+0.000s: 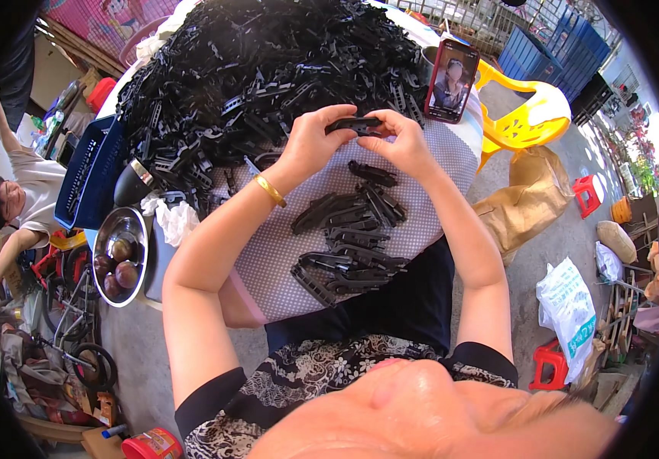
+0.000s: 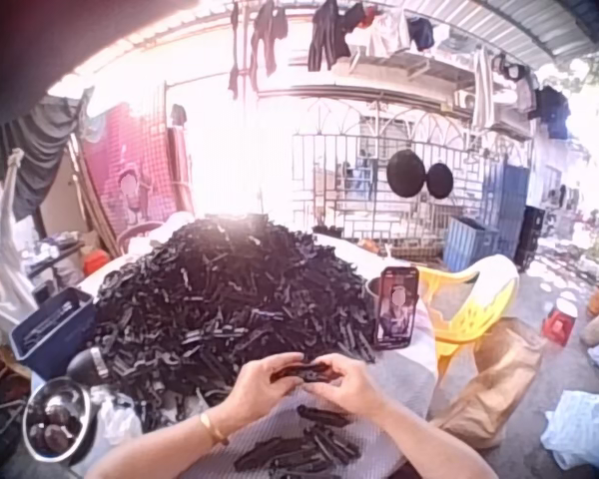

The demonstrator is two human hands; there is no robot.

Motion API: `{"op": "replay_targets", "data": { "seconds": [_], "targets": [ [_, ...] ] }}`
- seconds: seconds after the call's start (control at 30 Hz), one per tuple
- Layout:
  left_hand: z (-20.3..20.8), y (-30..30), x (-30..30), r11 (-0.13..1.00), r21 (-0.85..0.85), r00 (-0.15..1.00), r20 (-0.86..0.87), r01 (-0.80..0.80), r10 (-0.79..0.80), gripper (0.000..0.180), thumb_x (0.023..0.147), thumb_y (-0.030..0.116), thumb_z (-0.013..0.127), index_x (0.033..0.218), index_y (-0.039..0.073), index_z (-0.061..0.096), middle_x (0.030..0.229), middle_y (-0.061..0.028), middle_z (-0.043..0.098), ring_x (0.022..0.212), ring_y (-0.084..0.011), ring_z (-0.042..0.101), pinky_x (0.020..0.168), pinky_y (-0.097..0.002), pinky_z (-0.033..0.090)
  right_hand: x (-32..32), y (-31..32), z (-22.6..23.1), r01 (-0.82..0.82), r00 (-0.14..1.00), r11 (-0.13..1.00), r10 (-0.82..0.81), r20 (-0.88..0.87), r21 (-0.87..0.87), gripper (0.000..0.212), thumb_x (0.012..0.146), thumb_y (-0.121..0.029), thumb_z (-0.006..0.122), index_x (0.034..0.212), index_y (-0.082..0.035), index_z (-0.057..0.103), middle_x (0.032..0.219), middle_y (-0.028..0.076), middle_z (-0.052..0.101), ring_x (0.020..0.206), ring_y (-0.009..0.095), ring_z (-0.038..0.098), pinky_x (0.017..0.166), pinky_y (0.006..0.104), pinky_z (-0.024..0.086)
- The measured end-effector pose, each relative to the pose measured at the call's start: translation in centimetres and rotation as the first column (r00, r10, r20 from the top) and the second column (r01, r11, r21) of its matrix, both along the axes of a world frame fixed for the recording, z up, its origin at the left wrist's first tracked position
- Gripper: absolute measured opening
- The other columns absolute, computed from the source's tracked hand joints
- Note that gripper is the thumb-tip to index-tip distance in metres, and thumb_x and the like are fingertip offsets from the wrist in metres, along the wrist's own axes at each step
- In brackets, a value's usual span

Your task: The person assembles plastic components by taking pieces from a pile, fitting them together by hand, and placing the assembled parts in a stack on the table.

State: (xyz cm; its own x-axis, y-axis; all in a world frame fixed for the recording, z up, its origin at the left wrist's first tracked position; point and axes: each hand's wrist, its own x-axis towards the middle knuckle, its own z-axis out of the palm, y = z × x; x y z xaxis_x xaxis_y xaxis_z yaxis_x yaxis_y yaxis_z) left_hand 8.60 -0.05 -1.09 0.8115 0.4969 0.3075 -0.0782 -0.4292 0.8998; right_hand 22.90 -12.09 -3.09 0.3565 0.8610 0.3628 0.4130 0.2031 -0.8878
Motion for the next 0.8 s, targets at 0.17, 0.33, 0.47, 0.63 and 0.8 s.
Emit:
{"op": "replay_targets", "data": {
  "seconds": [0.17, 0.33, 0.47, 0.63, 0.8],
  "targets": [
    [0.7, -0.5, -0.3, 0.98, 0.198, 0.998, -0.067, -0.006, 0.02, 0.032, 0.078, -0.001, 0.064, 0.109, 0.0, 0.061, 0.079, -0.0086, 0.066, 0.065, -0.0083, 0.058, 0.063, -0.0235, 0.049, 0.0, -0.4, 0.6, 0.054, 0.973, 0.997, -0.064, 0.22, 0.051, 0.032, 0.069, -0.014, 0.077, 0.094, 0.001, 0.063, 0.084, 0.006, 0.065, 0.072, 0.009, 0.058, 0.067, 0.0243, 0.047],
    [1.2, -0.6, -0.6, 0.962, 0.272, 1.0, -0.007, 0.008, -0.006, 0.029, 0.078, 0.001, 0.065, 0.107, 0.001, 0.062, 0.076, -0.0087, 0.066, 0.065, -0.0083, 0.058, 0.063, -0.0235, 0.049, -0.2, -0.7, 1.1, 0.063, 0.985, 0.994, -0.076, 0.155, 0.084, 0.026, 0.068, -0.014, 0.078, 0.086, 0.0, 0.066, 0.077, 0.004, 0.065, 0.069, 0.008, 0.056, 0.063, 0.0231, 0.045],
    [1.4, -0.2, -0.6, 0.963, 0.266, 0.996, -0.08, 0.047, -0.027, 0.029, 0.077, 0.001, 0.066, 0.106, 0.0, 0.062, 0.079, -0.0085, 0.066, 0.068, -0.0085, 0.059, 0.064, -0.0237, 0.049, -0.1, -0.7, 0.9, 0.055, 0.984, 0.991, -0.074, 0.159, 0.12, 0.024, 0.067, -0.014, 0.079, 0.083, 0.0, 0.067, 0.075, 0.003, 0.065, 0.067, 0.008, 0.055, 0.061, 0.0227, 0.044],
    [0.6, 0.9, -0.3, 0.988, 0.079, 0.984, -0.129, 0.134, -0.123, 0.026, 0.077, 0.002, 0.065, 0.103, -0.001, 0.063, 0.09, -0.0084, 0.066, 0.078, -0.0086, 0.06, 0.071, -0.0237, 0.049, 0.3, -0.2, 0.5, 0.062, 0.997, 0.984, -0.067, 0.028, 0.17, 0.025, 0.075, -0.02, 0.072, 0.089, 0.0, 0.066, 0.081, 0.005, 0.065, 0.073, 0.008, 0.056, 0.064, 0.0228, 0.045],
    [0.2, -0.6, -0.5, 0.881, 0.273, 0.911, -0.262, 0.386, -0.318, 0.029, 0.076, 0.016, 0.069, 0.1, 0.001, 0.065, 0.09, -0.0109, 0.067, 0.078, -0.0153, 0.062, 0.074, -0.0292, 0.049, 2.0, -0.7, 1.0, 0.538, 0.762, 0.843, -0.484, 0.431, -0.004, 0.036, 0.076, -0.034, 0.068, 0.091, -0.002, 0.066, 0.093, 0.011, 0.064, 0.087, 0.021, 0.061, 0.077, 0.0302, 0.047]
  ]
}}
